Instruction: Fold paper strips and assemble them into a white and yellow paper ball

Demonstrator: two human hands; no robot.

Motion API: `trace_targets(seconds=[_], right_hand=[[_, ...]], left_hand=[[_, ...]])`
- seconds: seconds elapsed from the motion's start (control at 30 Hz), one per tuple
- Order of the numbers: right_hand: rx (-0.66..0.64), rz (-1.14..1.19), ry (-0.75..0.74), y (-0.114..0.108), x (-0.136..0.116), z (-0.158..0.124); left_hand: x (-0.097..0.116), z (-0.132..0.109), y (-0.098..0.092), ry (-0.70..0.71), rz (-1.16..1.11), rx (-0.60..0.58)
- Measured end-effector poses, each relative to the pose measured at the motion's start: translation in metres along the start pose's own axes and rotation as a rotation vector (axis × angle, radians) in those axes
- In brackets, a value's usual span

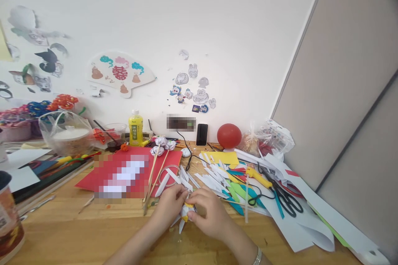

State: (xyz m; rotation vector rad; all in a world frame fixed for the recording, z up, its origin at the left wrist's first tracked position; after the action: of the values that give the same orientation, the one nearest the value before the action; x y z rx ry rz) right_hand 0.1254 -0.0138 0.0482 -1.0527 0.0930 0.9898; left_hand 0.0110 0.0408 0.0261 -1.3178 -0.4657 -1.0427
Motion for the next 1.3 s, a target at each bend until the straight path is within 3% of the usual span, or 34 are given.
trace_targets(seconds=[0.4, 0.77, 1.03, 1.3], right_hand=[[0.065, 0.081, 0.072, 0.0020, 0.0062, -0.0011], [0.065, 0.004, -0.026, 0.0006, -0.0003, -0.0019], [0.115, 0.032, 0.045, 0.0017, 0.0041, -0.0024], [0.096, -0.043, -0.073, 0.0009, -0.0028, -0.0037]], left_hand=[[0.0027, -0.0015, 0.0001, -0.001, 0.018, 0.005], [0.0039, -0.0032, -0.0022, 0.005, 0.017, 0.036], [0.0002, -0.0010, -0.0044, 0.009, -0.012, 0.069], [-0.0015, -0.0010, -0.0032, 0.008, -0.056, 0.079]])
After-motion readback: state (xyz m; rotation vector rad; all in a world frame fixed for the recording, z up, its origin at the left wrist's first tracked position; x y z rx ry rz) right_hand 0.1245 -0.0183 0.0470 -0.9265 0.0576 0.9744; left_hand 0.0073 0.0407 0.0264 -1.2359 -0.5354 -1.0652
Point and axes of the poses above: each hand's wrist, its own z-axis towards the middle knuckle, its own y-axis out of the palm, x = y × z, the point moved 5 cm from there along z, towards the middle knuckle, and after that the axes turned 1 degree about y, right-handed, at the moved point
